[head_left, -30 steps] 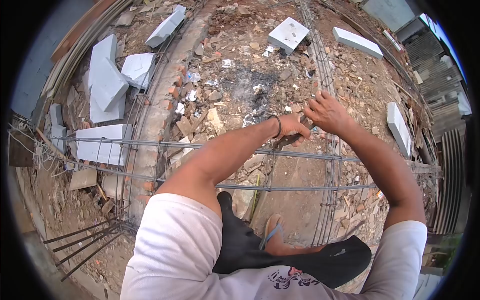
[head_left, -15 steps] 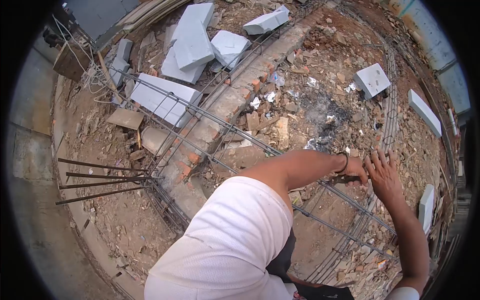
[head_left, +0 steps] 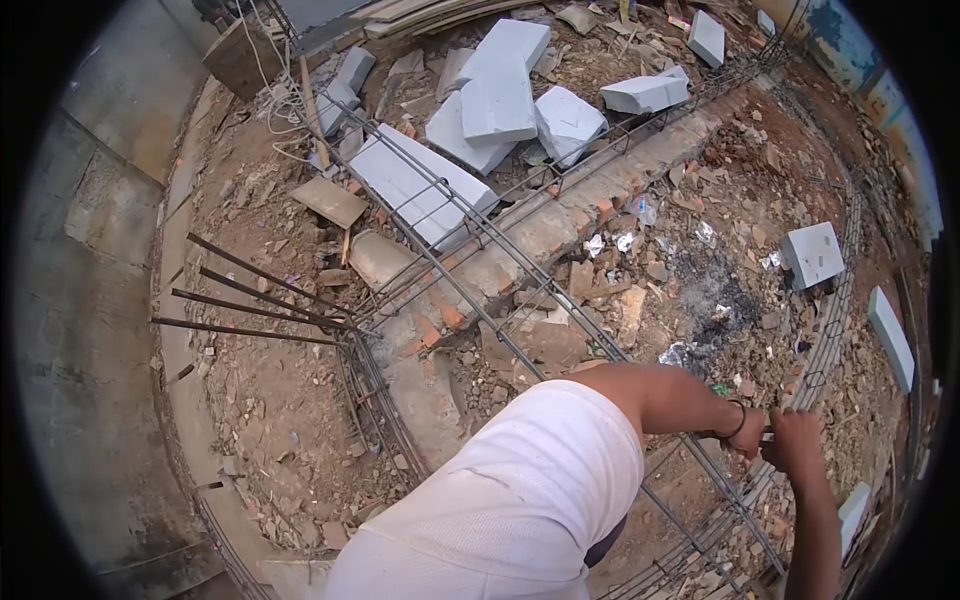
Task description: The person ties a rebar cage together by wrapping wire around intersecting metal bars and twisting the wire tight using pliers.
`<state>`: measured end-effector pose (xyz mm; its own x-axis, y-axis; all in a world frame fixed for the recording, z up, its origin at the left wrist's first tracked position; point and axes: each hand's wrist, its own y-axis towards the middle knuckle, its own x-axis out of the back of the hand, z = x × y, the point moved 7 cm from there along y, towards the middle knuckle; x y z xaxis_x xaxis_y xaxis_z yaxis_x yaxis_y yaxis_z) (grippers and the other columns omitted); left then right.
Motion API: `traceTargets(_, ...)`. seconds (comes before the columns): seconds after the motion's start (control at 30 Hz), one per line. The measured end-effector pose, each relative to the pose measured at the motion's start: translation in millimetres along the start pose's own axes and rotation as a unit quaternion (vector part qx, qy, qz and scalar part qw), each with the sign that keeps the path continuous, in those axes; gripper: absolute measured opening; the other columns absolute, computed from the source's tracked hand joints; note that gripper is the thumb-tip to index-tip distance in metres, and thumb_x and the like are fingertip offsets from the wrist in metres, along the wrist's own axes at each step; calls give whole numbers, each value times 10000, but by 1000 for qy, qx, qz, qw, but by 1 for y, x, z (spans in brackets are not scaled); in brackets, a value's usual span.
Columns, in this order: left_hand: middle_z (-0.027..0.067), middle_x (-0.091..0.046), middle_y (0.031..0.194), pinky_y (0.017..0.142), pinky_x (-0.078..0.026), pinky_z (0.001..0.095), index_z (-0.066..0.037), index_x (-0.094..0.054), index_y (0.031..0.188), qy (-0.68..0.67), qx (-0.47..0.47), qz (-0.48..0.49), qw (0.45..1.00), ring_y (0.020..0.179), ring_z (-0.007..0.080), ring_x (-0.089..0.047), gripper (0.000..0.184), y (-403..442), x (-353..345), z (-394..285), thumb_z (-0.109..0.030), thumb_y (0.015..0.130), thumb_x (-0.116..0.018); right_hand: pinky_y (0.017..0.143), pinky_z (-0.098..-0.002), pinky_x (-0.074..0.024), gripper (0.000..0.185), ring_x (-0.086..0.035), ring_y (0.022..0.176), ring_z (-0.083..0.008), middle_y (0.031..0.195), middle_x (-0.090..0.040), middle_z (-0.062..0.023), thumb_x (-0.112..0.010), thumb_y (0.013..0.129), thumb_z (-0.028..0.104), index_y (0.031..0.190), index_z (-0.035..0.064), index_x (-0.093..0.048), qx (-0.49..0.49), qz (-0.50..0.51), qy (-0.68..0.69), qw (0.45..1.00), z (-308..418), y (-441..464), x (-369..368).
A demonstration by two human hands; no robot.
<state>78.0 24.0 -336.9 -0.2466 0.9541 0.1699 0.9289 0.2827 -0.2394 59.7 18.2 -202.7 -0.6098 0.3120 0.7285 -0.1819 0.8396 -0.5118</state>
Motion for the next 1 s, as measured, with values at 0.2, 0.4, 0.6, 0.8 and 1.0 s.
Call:
traceTargets(0.2,75,-716,796,695,-566,472,-5,-728,932,-293,52,303,905,713,252,-689,193,32,-15,21,-186,867,-741,1101,-547,-344,223,-555,1161,-360,1067,-604,-184,-604,821,177,997,41,-625,40,-313,-82,945,-5,-17,-1)
traceTargets(0.4,178,-709,915,740,-565,433,16,-649,1035,-77,14,87,993,827,294,-707,444,2,-3,-1,-248,731,-836,859,-448,-511,165,-693,876,-315,836,-696,-114,-645,806,193,876,55,-700,-7,-98,37,995,-28,4,-57)
traceTargets(0.6,192,-705,991,811,-545,447,2,-567,1165,86,-54,-154,983,950,378,-683,620,-15,-12,-12,-238,665,-845,775,-430,-532,213,-696,783,-294,780,-704,-97,-717,767,207,877,24,-717,3,324,205,924,-25,-1,-61)
traceTargets(0.8,202,-687,1072,845,-529,433,10,-571,1145,-87,20,22,996,998,371,-665,648,16,-2,11,-216,598,-835,1025,-433,-387,395,-578,1084,-362,1007,-588,-152,-623,838,132,1192,-27,-546,57,-140,27,988,-23,-15,-20)
traceTargets(1.0,247,-547,1313,1020,-441,444,44,-475,1291,-27,188,-349,918,1238,390,-526,784,-106,12,-16,-309,683,-822,812,-493,-524,279,-699,850,-331,893,-660,-162,-560,912,173,1109,-21,-603,55,155,206,965,-1,-45,-72)
